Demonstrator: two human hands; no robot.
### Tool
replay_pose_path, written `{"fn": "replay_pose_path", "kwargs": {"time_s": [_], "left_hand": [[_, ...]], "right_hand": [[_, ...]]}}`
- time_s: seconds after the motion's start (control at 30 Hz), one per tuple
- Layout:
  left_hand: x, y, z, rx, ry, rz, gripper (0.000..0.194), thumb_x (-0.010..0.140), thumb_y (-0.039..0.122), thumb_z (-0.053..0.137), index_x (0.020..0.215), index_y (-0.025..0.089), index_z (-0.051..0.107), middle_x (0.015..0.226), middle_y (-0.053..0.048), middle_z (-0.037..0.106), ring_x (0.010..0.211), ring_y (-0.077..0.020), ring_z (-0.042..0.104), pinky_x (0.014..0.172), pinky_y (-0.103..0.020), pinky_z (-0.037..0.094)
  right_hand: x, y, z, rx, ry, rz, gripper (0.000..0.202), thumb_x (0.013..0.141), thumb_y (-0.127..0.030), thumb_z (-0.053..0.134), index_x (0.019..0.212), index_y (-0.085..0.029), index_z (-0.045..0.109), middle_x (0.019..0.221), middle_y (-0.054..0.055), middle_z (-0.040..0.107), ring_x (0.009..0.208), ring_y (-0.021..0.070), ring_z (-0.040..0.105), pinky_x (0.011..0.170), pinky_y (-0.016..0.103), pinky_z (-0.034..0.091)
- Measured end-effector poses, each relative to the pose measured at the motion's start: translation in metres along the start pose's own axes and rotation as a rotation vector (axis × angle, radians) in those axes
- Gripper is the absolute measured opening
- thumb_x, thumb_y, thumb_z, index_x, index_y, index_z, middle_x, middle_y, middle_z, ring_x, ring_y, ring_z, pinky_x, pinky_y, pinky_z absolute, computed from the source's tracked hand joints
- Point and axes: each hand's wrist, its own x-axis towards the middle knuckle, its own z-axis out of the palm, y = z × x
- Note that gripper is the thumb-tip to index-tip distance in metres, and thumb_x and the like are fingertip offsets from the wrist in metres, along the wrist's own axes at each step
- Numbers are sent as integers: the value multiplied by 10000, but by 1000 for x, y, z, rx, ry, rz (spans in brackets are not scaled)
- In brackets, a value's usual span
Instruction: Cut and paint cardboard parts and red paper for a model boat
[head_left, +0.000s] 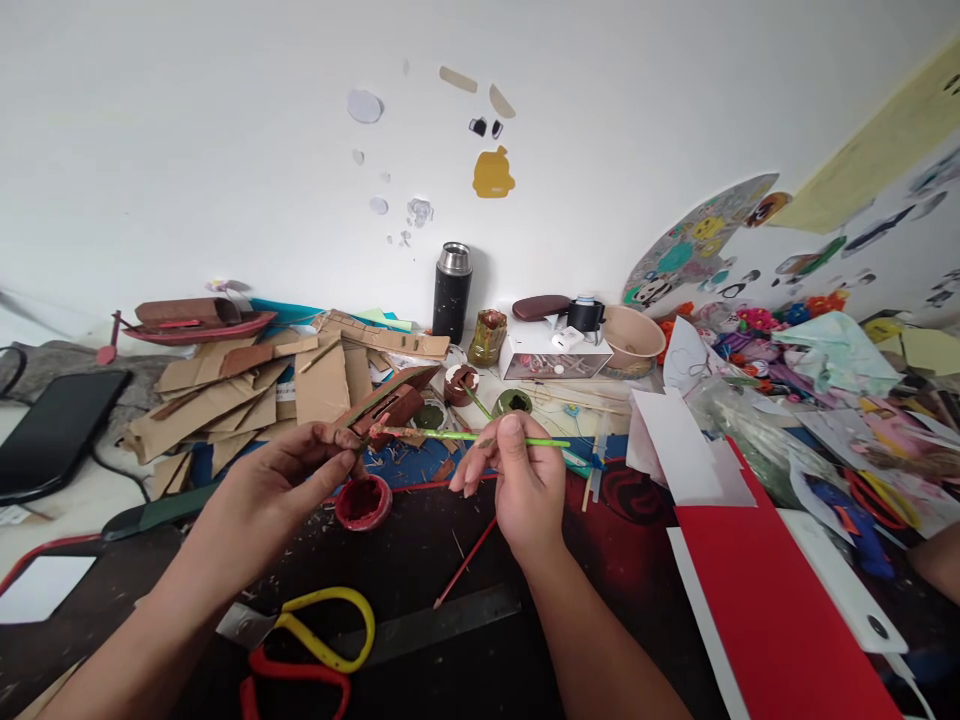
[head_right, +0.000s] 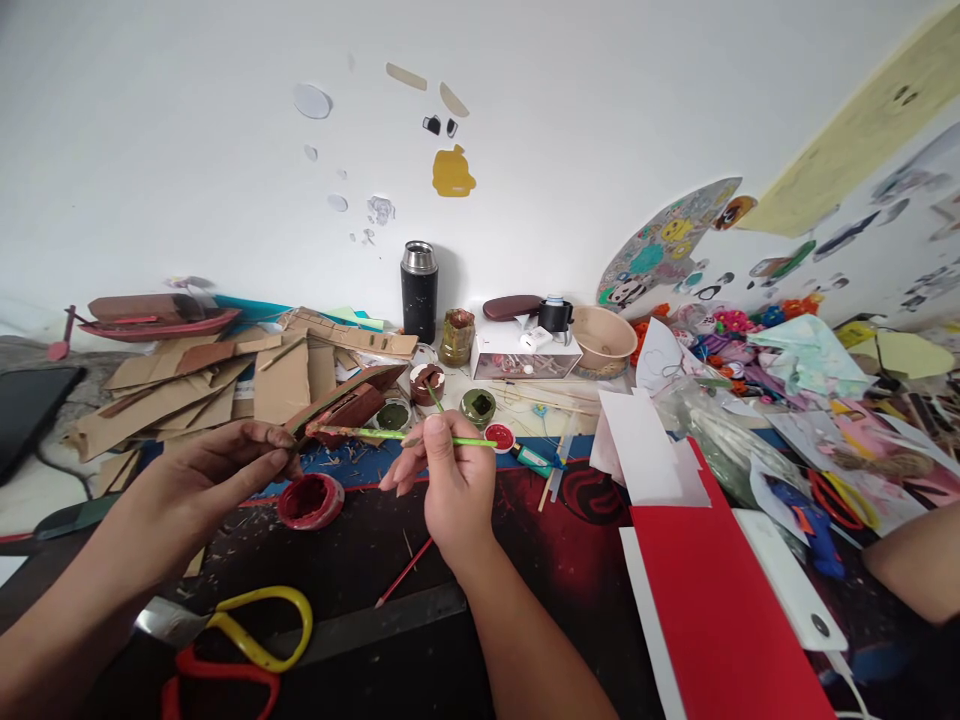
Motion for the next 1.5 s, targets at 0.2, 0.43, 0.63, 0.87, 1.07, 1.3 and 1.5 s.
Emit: {"fn": "replay_pose_path", "kwargs": {"time_s": [0.2, 0.43, 0.63, 0.87, 1.07, 1.3, 1.5], "left_hand": [[2, -6, -2, -37, -34, -12, 367, 856, 569, 849, 952, 226, 757, 902, -34, 766, 853, -214, 704, 796, -308, 553], [2, -9, -3, -166, -55, -70, 320, 864, 517, 874, 929, 225, 761, 887, -13, 757, 825, -182, 677, 781, -284, 529], [3, -2, 0, -314, 9, -113, 361, 725, 501, 982, 840, 217, 792, 805, -2, 714, 752, -155, 634, 704, -249, 513], [1, 5, 3, -574, 24, -283, 413, 553, 398, 1074, 778, 182, 803, 747, -11, 672, 683, -128, 606, 625, -205, 530], [1, 7, 4, -616, 24, -314, 384, 545, 351, 1061, 757, 162, 803, 711, -17, 647, 662, -128, 586, 609, -209, 542], [0, 5, 3, -490, -5, -263, 411, 610, 436, 1025, 801, 187, 759, 756, -17, 674, 693, -153, 606, 635, -249, 526], [0, -5, 1, -46, 23, 23, 335, 823, 479, 869, 974, 244, 684, 937, -24, 717, 884, -213, 661, 789, -318, 531]], "right_hand": [[3, 0, -3, 24, 99, -31, 511, 976, -671, 748, 807, -201, 646, 532, -38, 641, 428, 159, 680, 381, 207, 488], [2, 2, -3, 1, 45, 3, 512, 998, -667, 720, 811, -199, 633, 526, -36, 639, 411, 153, 663, 389, 212, 499], [2, 2, -3, 18, 63, -15, 515, 1004, -677, 706, 812, -204, 631, 512, -40, 627, 403, 159, 658, 378, 214, 489], [3, 3, -3, 32, 71, -6, 513, 987, -678, 728, 811, -205, 632, 530, -37, 642, 417, 160, 671, 378, 212, 492], [2, 2, -2, 69, 27, -7, 498, 1004, -658, 717, 813, -205, 640, 516, -34, 641, 402, 168, 666, 370, 222, 489], [6, 6, -7, 33, 136, -5, 529, 983, -700, 716, 815, -205, 628, 534, -42, 628, 418, 158, 669, 368, 207, 480], [5, 5, -8, 39, 106, 7, 520, 995, -692, 704, 822, -207, 631, 516, -40, 618, 421, 168, 674, 364, 209, 475]]}}
